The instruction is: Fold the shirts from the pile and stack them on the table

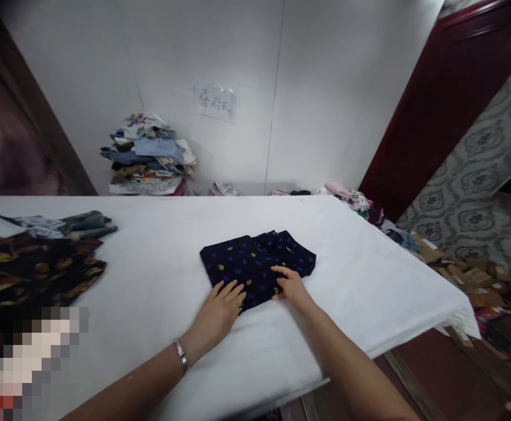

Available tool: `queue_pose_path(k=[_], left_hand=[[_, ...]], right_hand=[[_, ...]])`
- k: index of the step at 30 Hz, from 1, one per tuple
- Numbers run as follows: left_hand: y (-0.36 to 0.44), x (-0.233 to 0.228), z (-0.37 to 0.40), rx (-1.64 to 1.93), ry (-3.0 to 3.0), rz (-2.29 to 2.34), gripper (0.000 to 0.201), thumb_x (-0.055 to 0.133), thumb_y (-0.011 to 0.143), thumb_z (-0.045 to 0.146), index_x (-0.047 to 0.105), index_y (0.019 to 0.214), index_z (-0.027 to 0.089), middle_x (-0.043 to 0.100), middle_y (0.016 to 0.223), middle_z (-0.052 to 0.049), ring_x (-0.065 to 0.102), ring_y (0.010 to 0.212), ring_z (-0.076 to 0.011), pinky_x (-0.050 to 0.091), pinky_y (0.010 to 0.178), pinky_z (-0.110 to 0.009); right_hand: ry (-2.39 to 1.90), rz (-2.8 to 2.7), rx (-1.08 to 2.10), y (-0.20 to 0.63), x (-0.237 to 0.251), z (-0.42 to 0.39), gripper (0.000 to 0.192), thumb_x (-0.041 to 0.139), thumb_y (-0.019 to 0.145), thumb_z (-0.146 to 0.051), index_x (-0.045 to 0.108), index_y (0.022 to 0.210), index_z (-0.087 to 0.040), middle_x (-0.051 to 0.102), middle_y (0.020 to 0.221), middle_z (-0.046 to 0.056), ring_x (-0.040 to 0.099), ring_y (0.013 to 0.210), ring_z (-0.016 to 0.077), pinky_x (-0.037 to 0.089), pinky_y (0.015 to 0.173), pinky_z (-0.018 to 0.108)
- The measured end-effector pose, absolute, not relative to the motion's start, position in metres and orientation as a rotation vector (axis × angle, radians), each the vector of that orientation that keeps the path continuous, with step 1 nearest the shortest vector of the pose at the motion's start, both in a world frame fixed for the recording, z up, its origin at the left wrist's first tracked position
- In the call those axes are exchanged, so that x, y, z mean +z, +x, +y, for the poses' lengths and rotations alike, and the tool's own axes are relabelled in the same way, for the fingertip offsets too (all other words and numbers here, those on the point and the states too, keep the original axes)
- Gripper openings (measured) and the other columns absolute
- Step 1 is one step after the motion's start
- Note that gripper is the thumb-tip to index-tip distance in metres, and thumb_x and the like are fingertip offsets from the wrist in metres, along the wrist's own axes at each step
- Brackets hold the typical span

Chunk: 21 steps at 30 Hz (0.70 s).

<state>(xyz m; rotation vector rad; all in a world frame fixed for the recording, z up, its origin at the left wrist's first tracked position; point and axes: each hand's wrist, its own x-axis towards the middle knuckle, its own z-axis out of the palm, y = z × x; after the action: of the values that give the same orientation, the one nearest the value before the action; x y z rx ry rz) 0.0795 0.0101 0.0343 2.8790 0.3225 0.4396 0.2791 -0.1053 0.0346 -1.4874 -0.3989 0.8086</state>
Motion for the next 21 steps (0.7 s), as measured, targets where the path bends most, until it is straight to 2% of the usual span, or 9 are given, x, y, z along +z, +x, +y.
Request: queue_pose_path(k=[6, 10, 13, 17, 21], left_hand=[[0.065, 0.047, 0.027, 0.317, 2.743, 0.149, 0.038, 0.05, 0.09, 0.041, 0.061, 0.123, 0.026, 0.057, 0.135, -0.007, 0.046, 0.131, -0.027, 0.03, 0.111, -0.053], [0.071, 0.067, 0.061, 0.409, 2.692, 0.368, 0.042, 0.045, 0.09, 0.045, 0.062, 0.121, 0.023, 0.053, 0.139, -0.009, 0.041, 0.134, -0.0272, 0.027, 0.113, -0.05], [0.094, 0.078, 0.093, 0.472, 2.716, 0.5, 0.043, 0.044, 0.089, 0.044, 0.061, 0.121, 0.021, 0.053, 0.139, -0.011, 0.042, 0.133, -0.0272, 0.028, 0.112, -0.046], [0.141, 0.083, 0.127, 0.313, 2.707, 0.613, 0.052, 0.048, 0.085, 0.048, 0.056, 0.126, 0.018, 0.047, 0.143, -0.015, 0.039, 0.134, -0.0306, 0.028, 0.112, -0.043], [0.195, 0.078, 0.145, 0.045, 2.552, 0.729, 0.068, 0.053, 0.078, 0.056, 0.047, 0.134, 0.017, 0.042, 0.147, -0.016, 0.039, 0.134, -0.0328, 0.032, 0.108, -0.042]], right_hand=[[-1.545, -0.392, 0.804, 0.274, 0.035, -0.118, 0.04, 0.065, 0.068, -0.013, 0.065, 0.107, -0.019, 0.06, 0.063, -0.003, 0.057, 0.043, 0.0119, 0.054, 0.04, 0.028], [-1.509, -0.33, 0.692, 0.273, 0.041, -0.141, 0.054, 0.072, 0.07, -0.025, 0.053, 0.121, -0.021, 0.064, 0.074, -0.002, 0.062, 0.05, 0.0142, 0.052, 0.04, 0.026], [-1.527, -0.198, 0.698, 0.271, 0.046, -0.16, 0.054, 0.076, 0.07, -0.033, 0.051, 0.116, -0.02, 0.068, 0.085, 0.003, 0.067, 0.061, 0.017, 0.055, 0.044, 0.027], [-1.469, -0.119, 0.968, 0.267, 0.054, -0.169, 0.044, 0.079, 0.07, -0.036, 0.058, 0.105, -0.017, 0.068, 0.106, 0.012, 0.071, 0.08, 0.021, 0.059, 0.052, 0.028], [-1.367, -0.103, 1.11, 0.264, 0.059, -0.152, 0.034, 0.075, 0.076, -0.039, 0.061, 0.095, -0.015, 0.069, 0.1, 0.012, 0.071, 0.079, 0.0196, 0.057, 0.049, 0.024]])
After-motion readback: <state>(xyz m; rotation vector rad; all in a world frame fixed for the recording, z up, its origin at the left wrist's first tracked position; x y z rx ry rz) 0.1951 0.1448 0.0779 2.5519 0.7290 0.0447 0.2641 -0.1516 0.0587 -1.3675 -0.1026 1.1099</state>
